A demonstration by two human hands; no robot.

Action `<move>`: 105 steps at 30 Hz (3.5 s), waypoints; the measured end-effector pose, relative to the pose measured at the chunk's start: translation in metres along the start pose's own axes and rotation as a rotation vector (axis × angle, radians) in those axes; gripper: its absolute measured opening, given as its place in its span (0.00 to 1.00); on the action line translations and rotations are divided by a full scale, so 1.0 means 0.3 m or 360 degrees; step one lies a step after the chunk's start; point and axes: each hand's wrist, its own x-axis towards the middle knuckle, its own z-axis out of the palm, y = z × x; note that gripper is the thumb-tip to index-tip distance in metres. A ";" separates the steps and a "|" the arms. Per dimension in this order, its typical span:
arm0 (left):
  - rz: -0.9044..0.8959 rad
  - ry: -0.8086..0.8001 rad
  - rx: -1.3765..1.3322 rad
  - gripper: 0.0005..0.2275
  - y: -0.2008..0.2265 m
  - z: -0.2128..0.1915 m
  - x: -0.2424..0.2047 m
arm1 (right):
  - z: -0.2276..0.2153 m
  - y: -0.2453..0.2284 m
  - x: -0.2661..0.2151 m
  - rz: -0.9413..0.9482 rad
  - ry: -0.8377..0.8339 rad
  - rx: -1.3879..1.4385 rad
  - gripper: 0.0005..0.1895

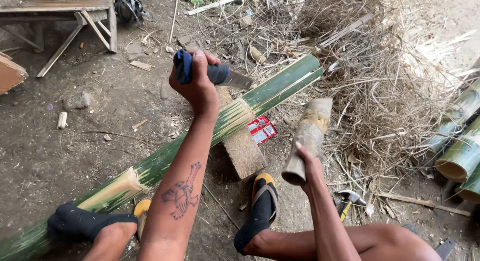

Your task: The person splits a long green bamboo pole lengthwise using a knife and a wooden mallet. They then use the knife to scrape and remove the internal nodes from the resulting bamboo halves. Finally, they separate the outer green skin from the inner bamboo material.

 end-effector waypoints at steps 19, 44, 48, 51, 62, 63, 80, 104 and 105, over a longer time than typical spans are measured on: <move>-0.0459 0.0248 -0.0400 0.03 0.020 -0.254 0.076 | 0.264 -0.404 -0.235 -0.0677 -0.0172 -0.1227 0.55; -0.0856 -0.0538 0.1204 0.10 0.072 -0.287 0.249 | 0.570 0.091 -0.373 -0.0113 -0.1143 -0.1221 0.61; -0.0661 -0.0542 0.0867 0.09 0.163 -0.388 0.234 | 0.510 0.083 -0.393 -0.0055 -0.1025 -0.1283 0.58; -0.0583 -0.0410 0.0694 0.08 0.250 -0.492 0.241 | 0.472 -0.034 -0.438 0.0049 -0.0857 -0.0914 0.59; -0.0499 0.0004 0.0138 0.10 0.417 -0.793 0.175 | 0.731 0.205 -0.501 -0.0356 -0.1117 -0.0879 0.35; -0.0449 -0.0089 0.0409 0.11 0.420 -0.785 0.147 | 0.738 0.309 -0.535 -0.0154 -0.1235 -0.0869 0.34; -0.0390 -0.0102 0.1000 0.07 0.547 -0.888 -0.021 | 0.792 0.541 -0.678 -0.0190 -0.1204 -0.0802 0.43; 0.0132 -0.0448 0.1625 0.08 0.788 -1.103 -0.059 | 0.800 0.589 -0.770 0.0176 -0.1491 -0.1057 0.51; 0.0222 -0.0427 0.1699 0.07 0.805 -1.114 -0.037 | 0.777 0.560 -0.772 0.0183 -0.1434 -0.1016 0.50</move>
